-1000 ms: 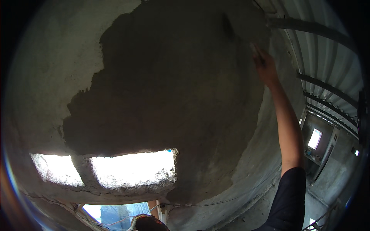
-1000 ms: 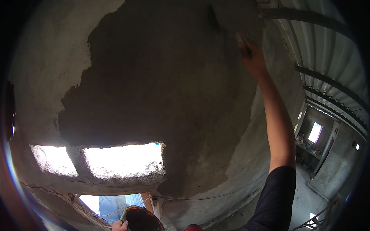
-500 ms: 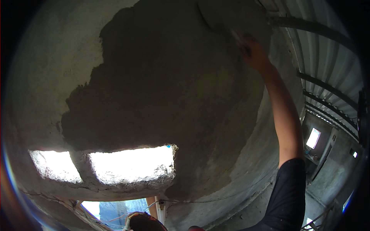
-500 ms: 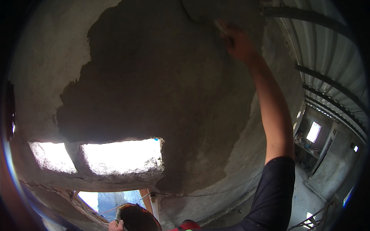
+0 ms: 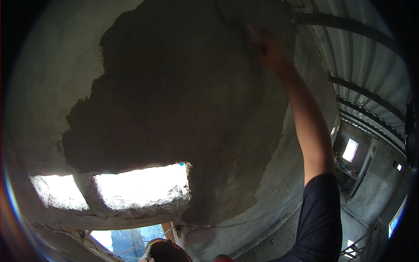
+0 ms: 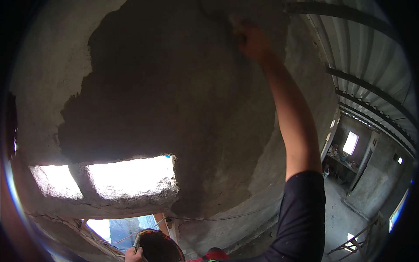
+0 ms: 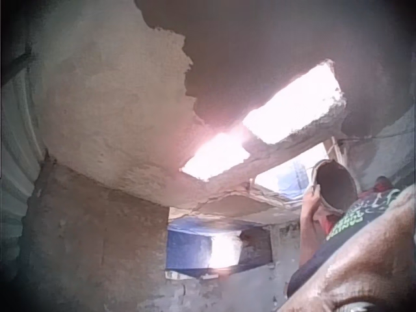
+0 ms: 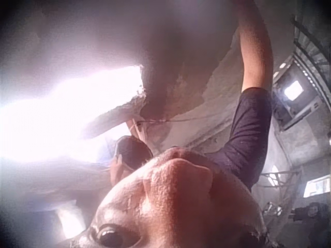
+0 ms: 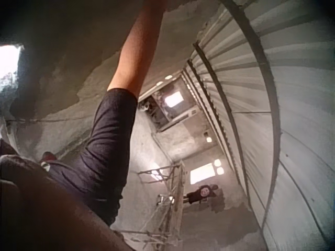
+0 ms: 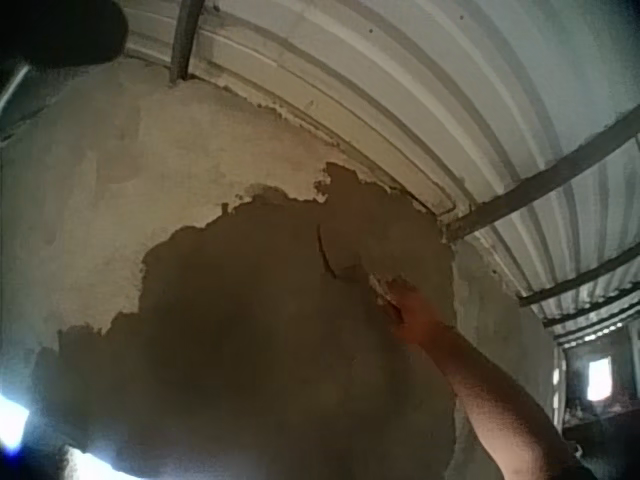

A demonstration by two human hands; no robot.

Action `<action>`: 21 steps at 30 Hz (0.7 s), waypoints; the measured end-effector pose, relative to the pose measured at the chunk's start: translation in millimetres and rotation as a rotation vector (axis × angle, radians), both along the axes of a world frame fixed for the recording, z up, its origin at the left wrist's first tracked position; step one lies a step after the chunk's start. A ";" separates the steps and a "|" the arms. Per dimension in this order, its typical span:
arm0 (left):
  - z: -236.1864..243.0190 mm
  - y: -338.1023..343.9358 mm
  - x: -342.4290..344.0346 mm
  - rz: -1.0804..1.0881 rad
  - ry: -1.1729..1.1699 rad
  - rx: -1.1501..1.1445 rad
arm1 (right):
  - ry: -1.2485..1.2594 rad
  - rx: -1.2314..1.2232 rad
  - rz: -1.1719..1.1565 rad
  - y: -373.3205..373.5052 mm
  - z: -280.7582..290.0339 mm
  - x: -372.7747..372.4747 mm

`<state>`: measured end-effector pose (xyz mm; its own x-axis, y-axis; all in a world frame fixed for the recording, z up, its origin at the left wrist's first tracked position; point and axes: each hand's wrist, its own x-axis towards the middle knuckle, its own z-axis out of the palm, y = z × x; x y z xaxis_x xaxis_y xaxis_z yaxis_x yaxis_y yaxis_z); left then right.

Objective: The person repeatedly scoops plaster from a bucket using a trowel and spreads it onto a concrete wall, smoothing the surface with the trowel.

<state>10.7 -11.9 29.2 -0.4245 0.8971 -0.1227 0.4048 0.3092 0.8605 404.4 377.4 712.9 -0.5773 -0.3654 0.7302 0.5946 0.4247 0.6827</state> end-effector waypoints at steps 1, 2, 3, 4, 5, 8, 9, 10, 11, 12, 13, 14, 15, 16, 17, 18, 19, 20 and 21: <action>4.7 -3.1 2.5 0.052 0.008 0.059 | -0.069 -0.021 -0.026 0.6 -26.0 5.2; 5.1 -6.2 3.2 0.065 0.004 0.063 | -0.065 -0.174 0.025 -15.4 -58.6 3.4; 6.0 -5.4 3.3 0.061 -0.001 0.066 | -0.060 -0.323 0.060 -34.8 -81.2 8.3; 7.2 -3.4 3.2 0.052 -0.003 0.065 | -0.056 -0.317 0.053 -39.7 -84.6 20.2; 7.3 -4.5 2.8 0.059 -0.008 0.062 | -0.038 -0.300 0.071 -37.4 -85.6 29.9; 7.5 -3.7 0.1 0.055 -0.013 0.048 | 0.195 -0.242 0.072 -31.1 -49.9 40.7; 7.6 -5.4 -0.6 0.059 -0.012 0.037 | 0.286 -0.190 0.096 -27.7 -27.5 34.2; 7.5 -6.9 -1.4 0.063 -0.013 0.027 | 0.376 -0.138 0.117 -24.1 -2.8 27.2; 7.5 -7.7 -2.1 0.066 -0.013 0.020 | 0.456 -0.138 0.083 -17.3 21.3 22.2; 7.1 -8.4 -3.1 0.065 -0.013 0.012 | 0.534 -0.138 0.044 -10.3 42.4 19.3; 6.7 -7.8 -4.1 0.058 -0.014 0.004 | 0.537 -0.139 0.038 -2.6 61.3 22.1; 6.5 -8.2 -5.2 0.057 -0.015 -0.004 | 0.522 -0.097 -0.014 0.0 74.7 19.3; 6.6 -7.2 -6.1 0.052 -0.016 -0.011 | 0.506 -0.054 -0.069 2.9 80.1 21.2; 7.2 -3.9 -7.0 0.043 -0.018 -0.019 | 0.507 -0.054 -0.077 9.1 73.3 26.8; 6.5 -8.7 -6.5 0.068 -0.028 -0.035 | 0.436 -0.070 -0.083 14.7 48.6 5.9; 6.0 -10.6 -6.7 0.077 -0.036 -0.045 | 0.367 -0.074 -0.102 12.5 24.4 -3.7; 5.9 -10.5 -7.3 0.076 -0.045 -0.049 | 0.258 -0.073 -0.106 10.1 2.7 2.6; 6.3 -9.4 -7.8 0.072 -0.054 -0.050 | 0.149 -0.069 -0.113 5.6 -18.0 14.7; 6.9 -9.8 -8.0 0.075 -0.066 -0.053 | 0.089 -0.144 -0.044 -4.7 -39.9 22.5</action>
